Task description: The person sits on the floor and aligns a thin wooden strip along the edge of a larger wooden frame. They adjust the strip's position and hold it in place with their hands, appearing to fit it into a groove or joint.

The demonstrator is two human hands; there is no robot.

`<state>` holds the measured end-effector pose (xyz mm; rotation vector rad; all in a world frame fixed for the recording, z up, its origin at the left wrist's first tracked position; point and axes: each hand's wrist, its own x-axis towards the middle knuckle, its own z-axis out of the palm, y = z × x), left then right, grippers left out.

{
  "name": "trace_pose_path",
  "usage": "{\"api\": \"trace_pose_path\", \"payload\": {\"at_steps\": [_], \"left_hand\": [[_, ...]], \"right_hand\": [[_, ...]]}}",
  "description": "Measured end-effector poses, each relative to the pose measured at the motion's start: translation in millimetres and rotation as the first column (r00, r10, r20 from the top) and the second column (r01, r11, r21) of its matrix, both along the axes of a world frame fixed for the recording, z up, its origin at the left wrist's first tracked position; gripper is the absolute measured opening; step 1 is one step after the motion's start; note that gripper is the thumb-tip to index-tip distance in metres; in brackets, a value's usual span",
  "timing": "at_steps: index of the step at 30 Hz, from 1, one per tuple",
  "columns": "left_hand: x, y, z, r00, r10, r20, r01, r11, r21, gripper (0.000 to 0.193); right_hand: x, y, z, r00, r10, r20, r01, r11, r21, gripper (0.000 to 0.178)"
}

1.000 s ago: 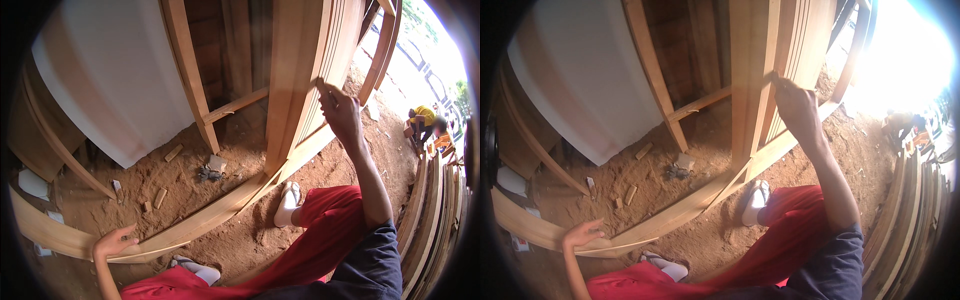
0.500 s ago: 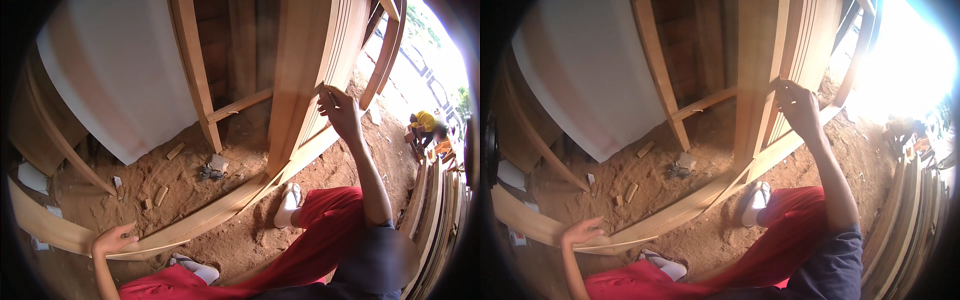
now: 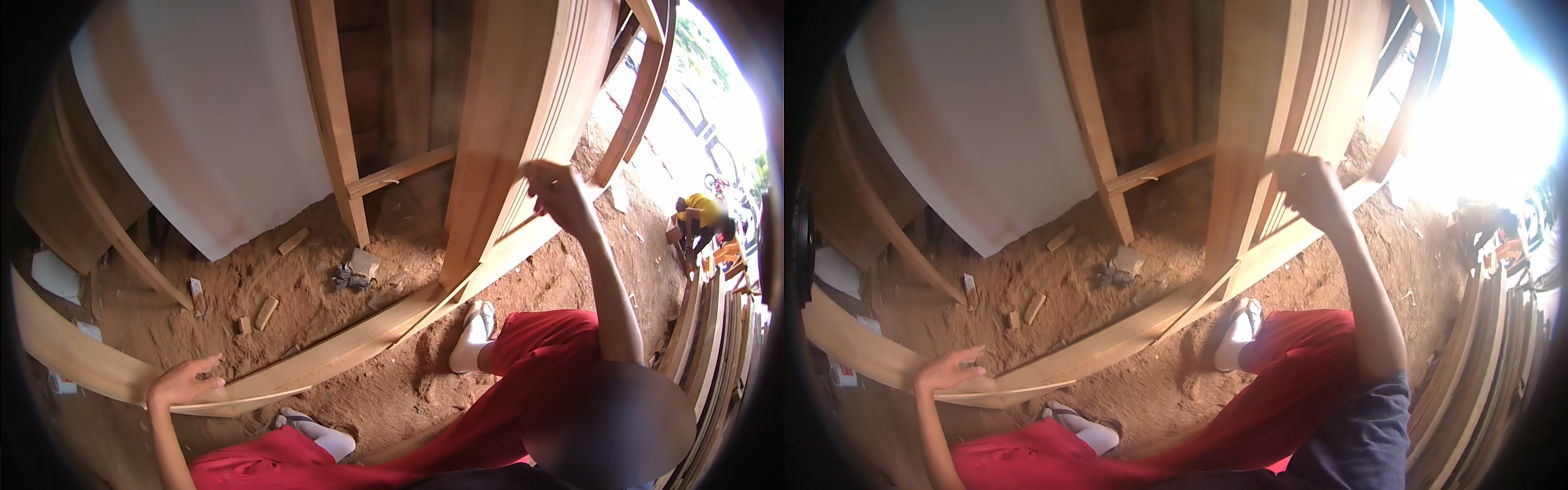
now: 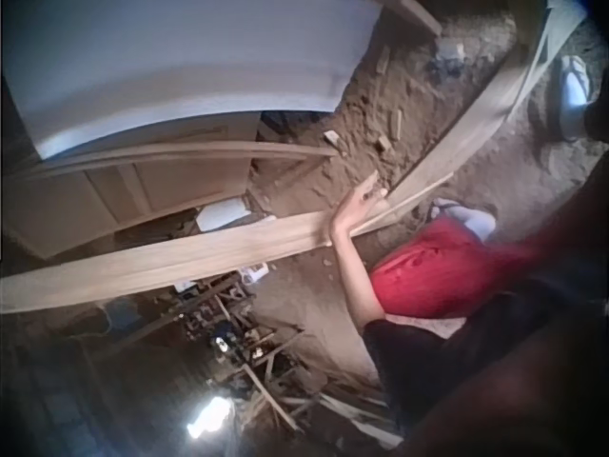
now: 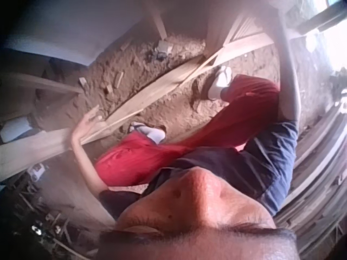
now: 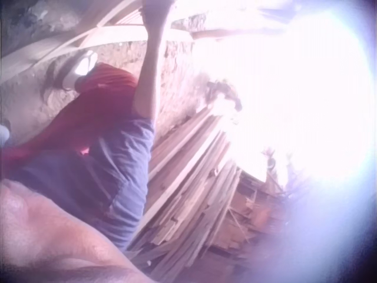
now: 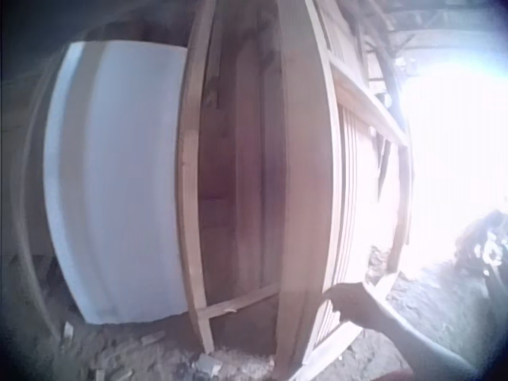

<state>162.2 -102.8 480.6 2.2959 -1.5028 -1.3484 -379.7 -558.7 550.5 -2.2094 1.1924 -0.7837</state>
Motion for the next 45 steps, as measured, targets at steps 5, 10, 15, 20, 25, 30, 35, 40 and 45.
{"api": "trace_pose_path", "payload": {"at_steps": [5,10,15,20,25,30,35,40,45], "left_hand": [[1.0,5.4,6.0,1.000,0.002,0.021,-0.002,1.000,-0.003,0.077],[9.4,13.6,-3.2,1.000,-0.001,0.027,0.000,1.000,0.006,0.078],[15.2,24.4,-3.3,0.998,-0.036,0.046,0.037,0.999,-0.028,0.080],[11.7,29.0,5.1,0.999,-0.021,0.049,0.021,1.000,-0.012,0.081],[15.6,38.3,1.6,1.000,-0.015,0.020,0.016,0.999,-0.033,0.081],[20.2,48.1,-0.4,1.000,-0.006,0.009,0.006,1.000,-0.028,0.082],[26.1,54.1,-6.5,1.000,-0.010,0.024,0.011,0.999,-0.033,0.083],[21.2,46.7,-1.9,1.000,-0.006,0.031,0.006,1.000,-0.019,0.083],[17.7,35.2,-0.6,0.998,-0.030,0.047,0.030,0.999,-0.013,0.082]], "right_hand": [[13.6,8.7,24.4,0.967,-0.219,0.132,0.233,0.967,-0.100,0.034],[20.6,4.9,25.0,0.965,-0.212,0.155,0.244,0.944,-0.224,0.053],[36.6,2.2,23.9,0.946,-0.223,0.235,0.267,0.947,-0.177,0.062],[48.3,-6.0,27.3,0.937,-0.180,0.300,0.264,0.927,-0.266,0.062],[55.5,-0.3,35.1,0.888,-0.104,0.447,0.224,0.948,-0.225,0.058],[61.0,-2.4,32.7,0.896,-0.135,0.422,0.314,0.866,-0.390,0.054],[61.3,-6.8,31.6,0.897,-0.176,0.406,0.405,0.695,-0.594,0.052],[50.8,-6.1,60.8,0.911,-0.168,0.376,0.404,0.543,-0.736,0.051],[47.8,-13.4,139.7,0.940,-0.028,0.339,0.334,0.262,-0.905,0.042]]}}
